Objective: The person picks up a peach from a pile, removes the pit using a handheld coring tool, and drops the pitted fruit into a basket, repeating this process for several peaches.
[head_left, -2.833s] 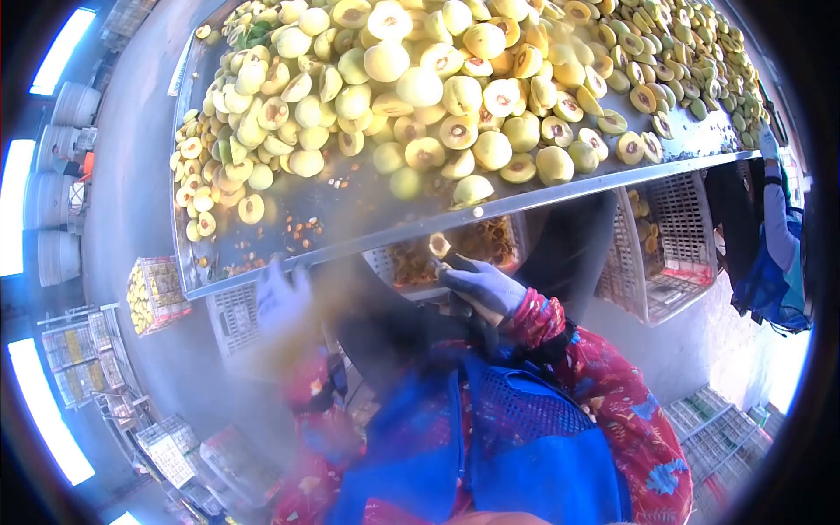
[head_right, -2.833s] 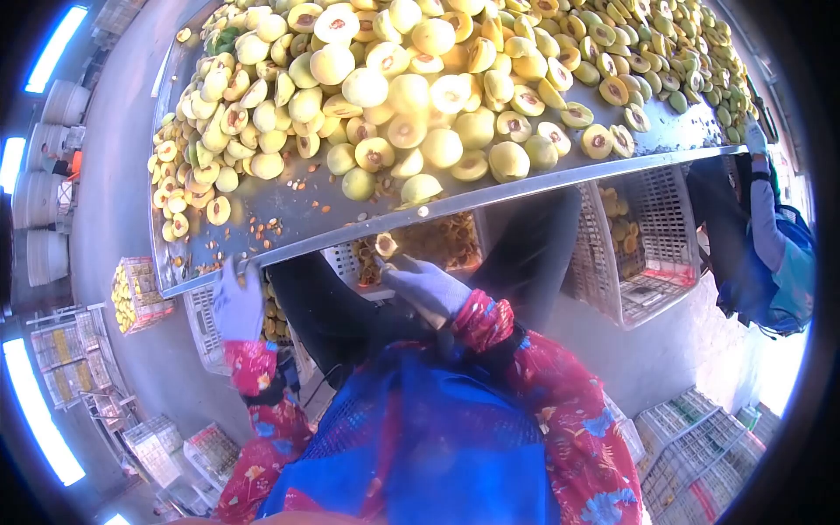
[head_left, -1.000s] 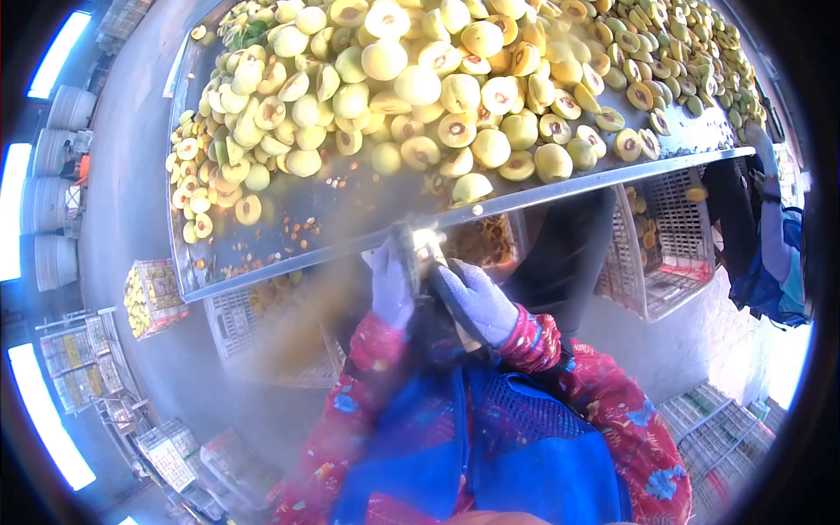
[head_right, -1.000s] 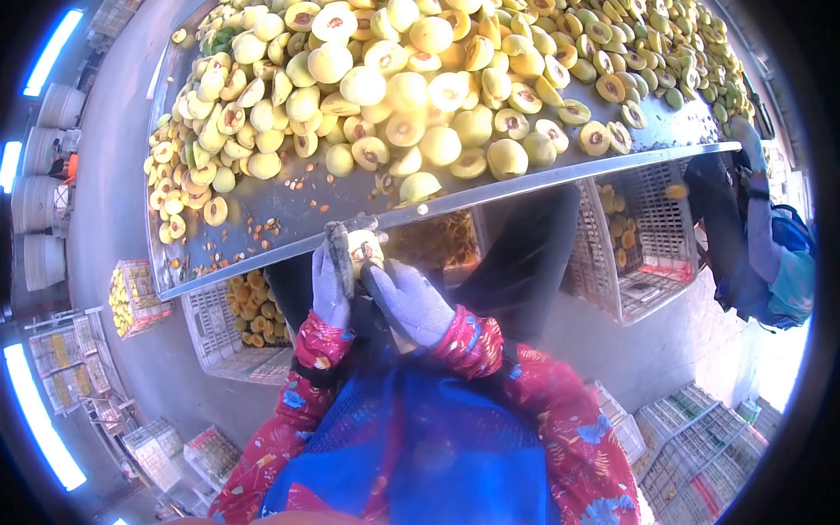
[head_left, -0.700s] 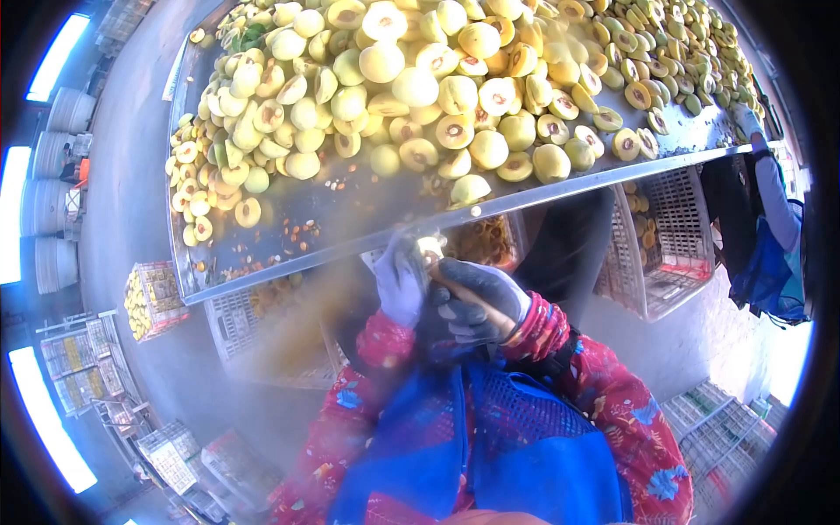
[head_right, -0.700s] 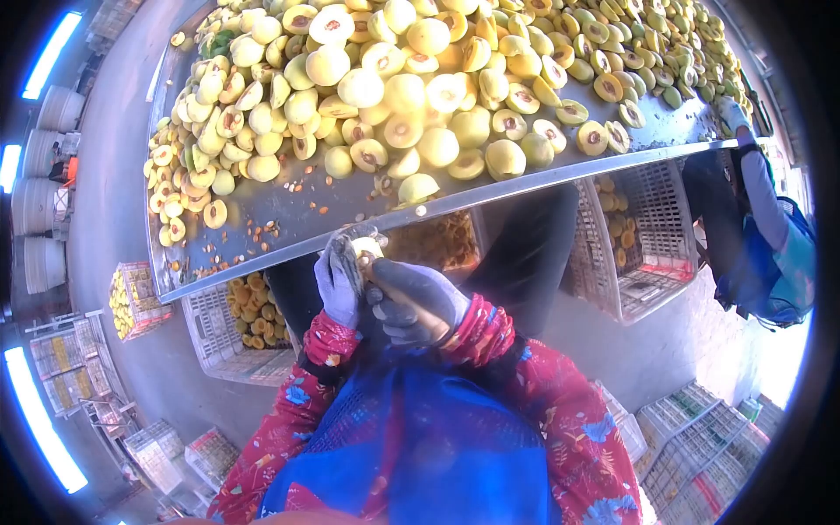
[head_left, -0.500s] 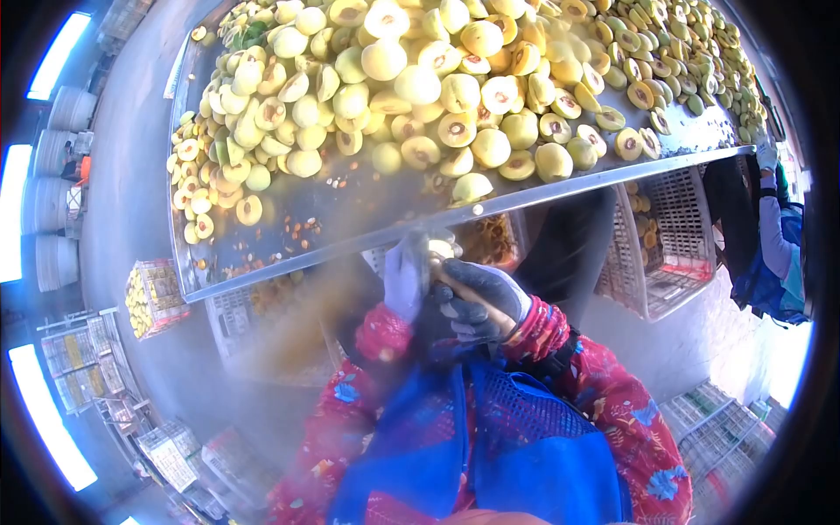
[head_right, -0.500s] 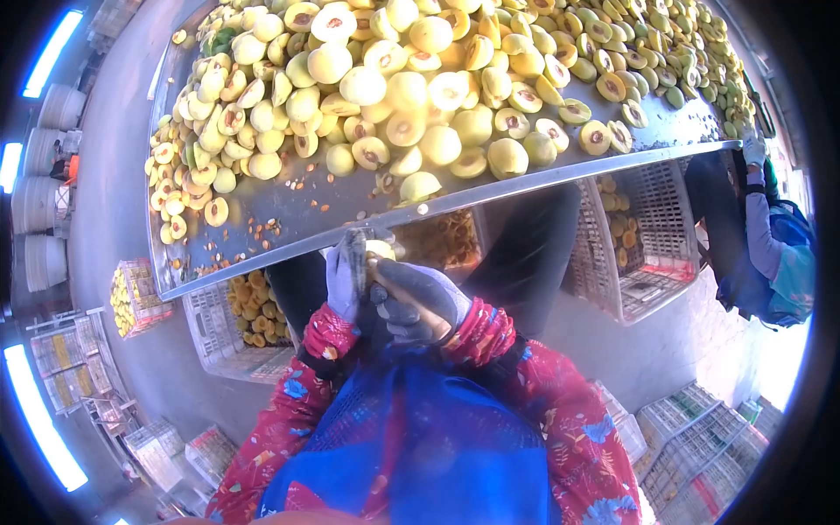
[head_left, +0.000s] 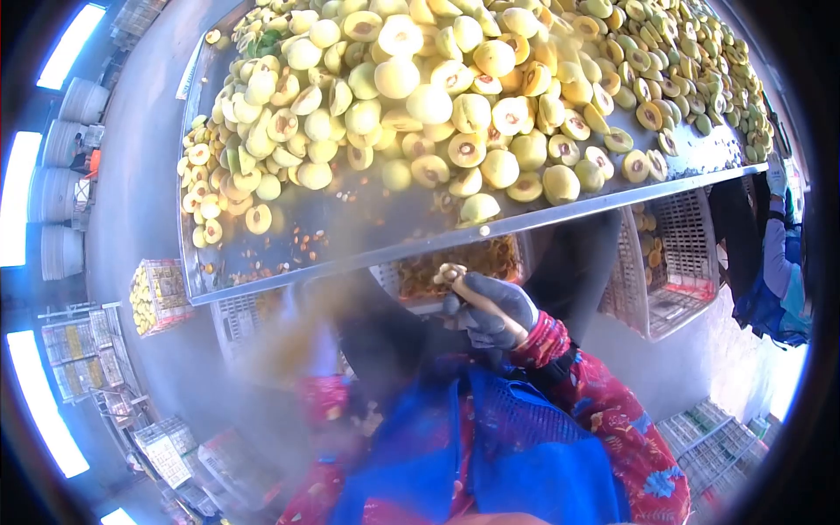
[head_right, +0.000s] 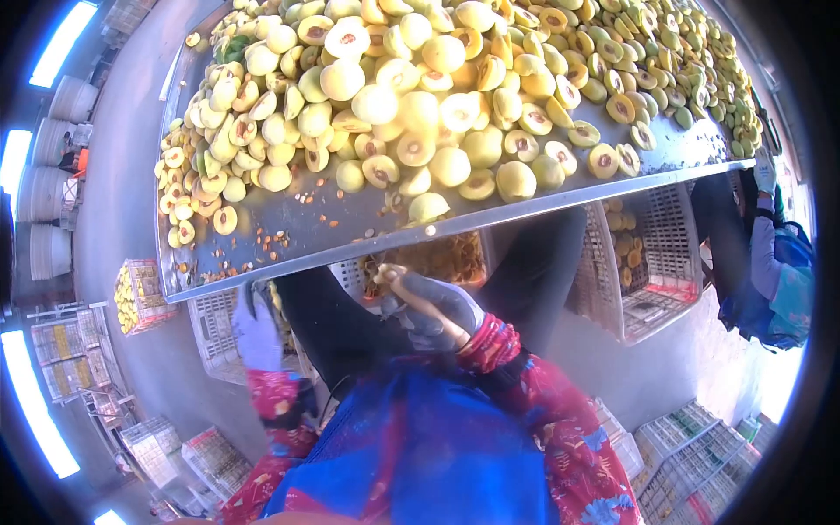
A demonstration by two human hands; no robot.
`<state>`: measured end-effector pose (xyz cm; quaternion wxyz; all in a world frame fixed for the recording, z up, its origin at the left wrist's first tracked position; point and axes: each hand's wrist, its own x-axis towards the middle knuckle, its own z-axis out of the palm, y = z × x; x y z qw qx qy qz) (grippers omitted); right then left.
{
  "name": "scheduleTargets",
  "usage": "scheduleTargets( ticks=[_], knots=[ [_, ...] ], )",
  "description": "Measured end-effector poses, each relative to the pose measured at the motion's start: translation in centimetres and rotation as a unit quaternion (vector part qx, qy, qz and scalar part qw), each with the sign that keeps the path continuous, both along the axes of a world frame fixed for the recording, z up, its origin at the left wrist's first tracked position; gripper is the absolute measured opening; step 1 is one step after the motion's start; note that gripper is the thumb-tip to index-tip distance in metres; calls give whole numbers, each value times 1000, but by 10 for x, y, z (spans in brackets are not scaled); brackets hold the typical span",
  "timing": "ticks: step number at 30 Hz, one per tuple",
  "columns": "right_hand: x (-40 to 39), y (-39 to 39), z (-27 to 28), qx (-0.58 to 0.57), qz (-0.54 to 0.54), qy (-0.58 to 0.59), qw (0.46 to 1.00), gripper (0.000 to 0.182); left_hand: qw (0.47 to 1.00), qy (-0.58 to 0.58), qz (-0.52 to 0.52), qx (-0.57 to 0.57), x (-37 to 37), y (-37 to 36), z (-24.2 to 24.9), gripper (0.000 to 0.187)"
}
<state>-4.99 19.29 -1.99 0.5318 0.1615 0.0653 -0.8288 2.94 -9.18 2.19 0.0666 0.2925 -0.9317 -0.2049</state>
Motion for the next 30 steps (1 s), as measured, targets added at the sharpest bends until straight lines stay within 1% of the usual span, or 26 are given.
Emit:
scheduleTargets(
  ticks=[1,4,6,8,10,12,13,14,15,16,17,18,19,20,21,22,24,25,26,27,28,30],
  knots=[
    [1,7,-3,84,57,75,992,37,984,-81,43,-150,0,1,12,38],
    [0,0,0,242,150,178,942,39,976,-31,-101,-190,-33,-26,1,42],
    [7,-3,4,237,93,192,948,40,989,-44,-129,-54,-98,18,17,48],
    [11,-3,7,232,33,208,950,42,969,-109,-216,-43,-156,39,-4,55],
    [10,3,4,280,86,262,919,41,944,-220,-245,-10,-199,55,-25,58],
    [11,11,-4,313,90,381,865,38,950,-122,-272,-91,-210,49,-63,58],
    [13,14,-4,317,64,472,820,36,948,-72,-282,-133,-212,49,-67,58],
    [12,14,-4,331,50,483,809,36,959,-75,-256,90,-210,44,-69,56],
    [10,15,-2,345,37,494,797,38,923,-76,-218,309,-201,36,-70,55],
    [3,11,17,371,39,425,825,41,875,-53,-217,428,-187,24,-81,51],
    [-4,8,27,395,40,351,848,46,809,-34,-204,550,-173,12,-91,48],
    [-8,8,24,424,10,524,739,47,733,-26,-183,654,-160,1,-102,45],
    [-11,10,19,434,-20,675,596,48,739,-2,-202,643,-137,0,-105,45],
    [-15,9,19,424,-51,798,426,49,745,29,-183,641,-124,5,-106,46],
    [-12,4,25,449,-44,758,471,37,750,59,-166,637,-111,10,-106,48],
    [-11,-2,34,473,-41,713,516,27,753,92,-108,642,-103,34,-100,51],
    [-6,-10,36,505,-37,691,516,31,740,99,-59,663,-93,64,-72,58],
    [-5,-12,44,518,-38,713,471,36,726,73,-69,680,-92,76,-35,62],
    [-3,-14,44,523,-37,707,474,32,712,47,-80,696,-90,84,-13,66],
    [1,-15,43,528,-35,702,477,27,694,49,-71,715,-86,88,-10,66],
    [4,-16,41,533,-34,696,481,23,723,58,-76,684,-82,91,-13,66],
    [8,-18,39,537,-27,696,476,22,779,76,-86,616,-76,93,-25,66]
  ],
)
